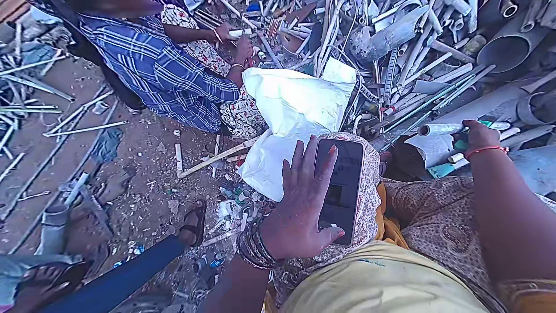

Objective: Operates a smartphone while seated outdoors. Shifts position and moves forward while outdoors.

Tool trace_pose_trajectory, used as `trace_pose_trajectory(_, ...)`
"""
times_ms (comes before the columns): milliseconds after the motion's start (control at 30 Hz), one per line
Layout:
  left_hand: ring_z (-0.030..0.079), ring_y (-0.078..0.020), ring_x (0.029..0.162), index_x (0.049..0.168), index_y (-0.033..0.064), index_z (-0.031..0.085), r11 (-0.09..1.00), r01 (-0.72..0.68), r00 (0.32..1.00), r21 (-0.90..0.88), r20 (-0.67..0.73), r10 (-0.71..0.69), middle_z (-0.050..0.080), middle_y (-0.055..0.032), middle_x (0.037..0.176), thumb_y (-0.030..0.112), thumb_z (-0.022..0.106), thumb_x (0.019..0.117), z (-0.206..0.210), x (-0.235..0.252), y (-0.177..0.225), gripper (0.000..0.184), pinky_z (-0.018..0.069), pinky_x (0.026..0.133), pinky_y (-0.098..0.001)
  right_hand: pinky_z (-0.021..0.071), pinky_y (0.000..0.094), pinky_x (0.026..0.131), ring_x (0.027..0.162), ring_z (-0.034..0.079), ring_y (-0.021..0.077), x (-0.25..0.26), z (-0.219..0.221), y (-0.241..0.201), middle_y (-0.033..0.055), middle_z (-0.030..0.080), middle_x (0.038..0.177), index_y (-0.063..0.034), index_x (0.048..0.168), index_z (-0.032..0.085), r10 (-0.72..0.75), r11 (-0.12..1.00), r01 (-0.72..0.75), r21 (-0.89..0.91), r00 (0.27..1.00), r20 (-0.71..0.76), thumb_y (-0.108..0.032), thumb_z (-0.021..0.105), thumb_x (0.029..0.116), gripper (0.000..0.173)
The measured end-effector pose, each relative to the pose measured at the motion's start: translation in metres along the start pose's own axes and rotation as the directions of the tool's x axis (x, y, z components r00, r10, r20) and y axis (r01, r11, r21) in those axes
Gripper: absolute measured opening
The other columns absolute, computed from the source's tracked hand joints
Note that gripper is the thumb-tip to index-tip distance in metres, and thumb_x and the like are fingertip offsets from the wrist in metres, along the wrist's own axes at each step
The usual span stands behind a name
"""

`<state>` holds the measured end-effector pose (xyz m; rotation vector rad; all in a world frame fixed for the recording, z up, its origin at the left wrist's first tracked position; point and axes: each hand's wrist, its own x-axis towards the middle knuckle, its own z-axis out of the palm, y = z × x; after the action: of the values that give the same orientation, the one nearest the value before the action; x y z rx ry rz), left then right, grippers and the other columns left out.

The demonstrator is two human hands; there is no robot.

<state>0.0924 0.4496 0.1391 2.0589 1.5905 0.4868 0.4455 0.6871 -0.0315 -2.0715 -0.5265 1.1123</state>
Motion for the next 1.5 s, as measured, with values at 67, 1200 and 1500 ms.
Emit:
trace_pose_trajectory(67,-0.007,-0.0532,0.155,0.165,0.0069,0.020,1.000,-0.005,0.999,0.027,0.039,0.004,0.002,-0.0262,0.171,0.040,0.084,0.0632,0.007,0.000,0.007,0.125,0.0061,0.112,-0.0827,0.0526,0.0335,0.072,0.081,0.060,0.0134,-0.001,0.000,0.000,0.0095,0.059,0.112,-0.0043,0.146,0.040,-0.003,1.000,0.003,-0.001,1.000,0.001,-0.031,0.062,0.0987,0.058)
trace_pose_trajectory(1200,0.024,-0.0094,0.154,0.163,0.0110,0.019,0.772,0.106,0.887,-0.626,-0.291,-0.358,0.022,-0.0046,0.169,0.026,0.065,0.0826,-0.025,-0.002,-0.007,0.094,0.0316,0.121,-0.0311,0.0531,0.0330,0.070,0.076,0.060,0.0135,0.004,0.001,0.001,0.0080,0.059,0.105,-0.0055,0.144,0.041,-0.001,0.999,0.001,0.053,1.000,-0.001,-0.028,0.062,0.0989,0.055)
trace_pose_trajectory(1500,0.018,-0.0108,0.156,0.163,0.0073,0.019,0.809,0.107,0.908,-0.578,-0.275,-0.316,0.016,-0.0082,0.171,0.024,0.066,0.0811,-0.021,-0.004,-0.008,0.096,0.0264,0.125,-0.0319,0.0529,0.0320,0.068,0.074,0.060,0.0120,0.005,0.001,0.001,0.0070,0.059,0.103,-0.0055,0.143,0.042,-0.001,0.999,0.001,0.044,1.000,0.004,-0.029,0.062,0.0990,0.054)
